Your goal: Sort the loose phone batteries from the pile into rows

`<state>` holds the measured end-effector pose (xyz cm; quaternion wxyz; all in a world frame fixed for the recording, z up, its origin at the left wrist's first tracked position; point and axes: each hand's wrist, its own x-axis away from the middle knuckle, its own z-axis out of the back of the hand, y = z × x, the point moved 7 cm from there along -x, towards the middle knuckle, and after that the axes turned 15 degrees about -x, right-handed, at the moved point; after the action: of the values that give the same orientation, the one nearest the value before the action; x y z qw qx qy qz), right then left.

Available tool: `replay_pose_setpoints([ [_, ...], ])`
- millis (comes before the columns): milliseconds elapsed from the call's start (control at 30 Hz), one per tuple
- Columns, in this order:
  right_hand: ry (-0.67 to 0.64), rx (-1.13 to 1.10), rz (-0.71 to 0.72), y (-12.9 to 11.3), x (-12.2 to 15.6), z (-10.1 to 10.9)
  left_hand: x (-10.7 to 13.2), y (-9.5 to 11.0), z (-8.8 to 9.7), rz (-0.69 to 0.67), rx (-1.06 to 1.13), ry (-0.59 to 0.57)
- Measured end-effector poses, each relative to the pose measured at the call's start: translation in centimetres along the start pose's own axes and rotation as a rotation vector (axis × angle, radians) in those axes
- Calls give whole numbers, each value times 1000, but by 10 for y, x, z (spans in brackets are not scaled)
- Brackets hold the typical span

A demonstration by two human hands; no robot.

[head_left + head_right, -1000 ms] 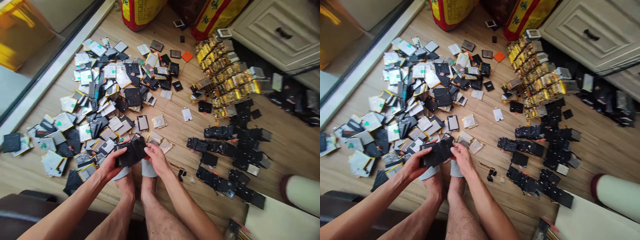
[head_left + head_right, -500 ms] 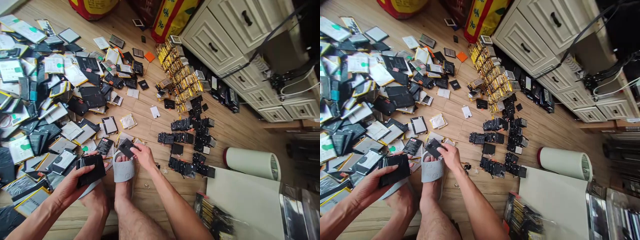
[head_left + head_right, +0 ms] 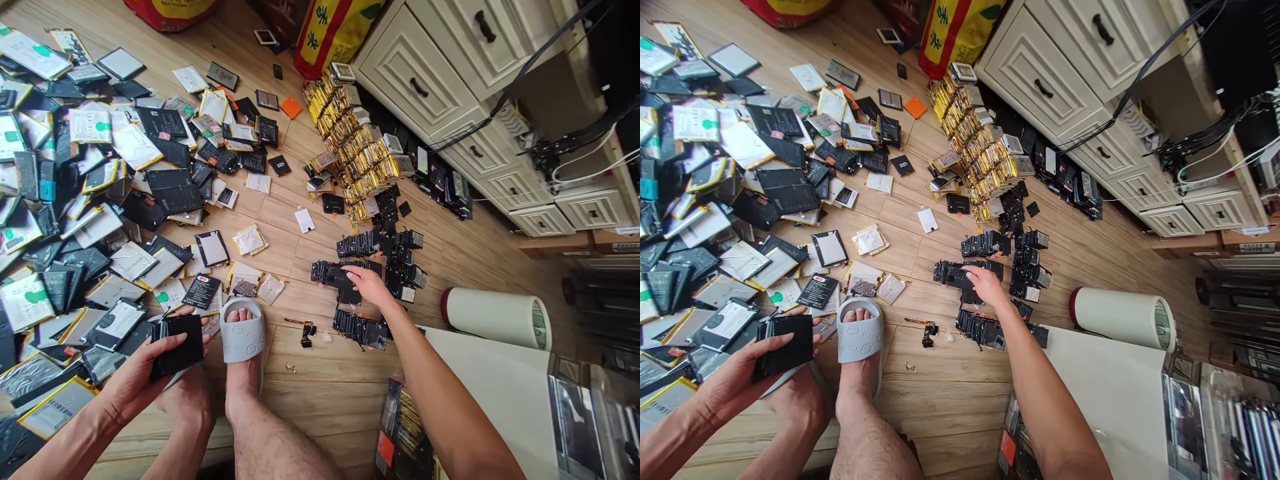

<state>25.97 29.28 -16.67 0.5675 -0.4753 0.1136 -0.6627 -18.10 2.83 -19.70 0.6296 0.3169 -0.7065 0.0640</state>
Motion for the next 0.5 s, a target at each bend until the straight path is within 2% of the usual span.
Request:
replay_pose_setpoints([
  [133,-84,116,-23,-2,-10,-9,1,1,2,-30,-27,1],
  [300,5,253,-31,-8,-11,-8,2,-4,2,-4,-33,60],
  [400,57,449,28,-18,-7,-8,5,-6,-1,39,-38,85],
  [500,26,636,128,-35,0,-18,4,-10,-1,78,-38,82],
])
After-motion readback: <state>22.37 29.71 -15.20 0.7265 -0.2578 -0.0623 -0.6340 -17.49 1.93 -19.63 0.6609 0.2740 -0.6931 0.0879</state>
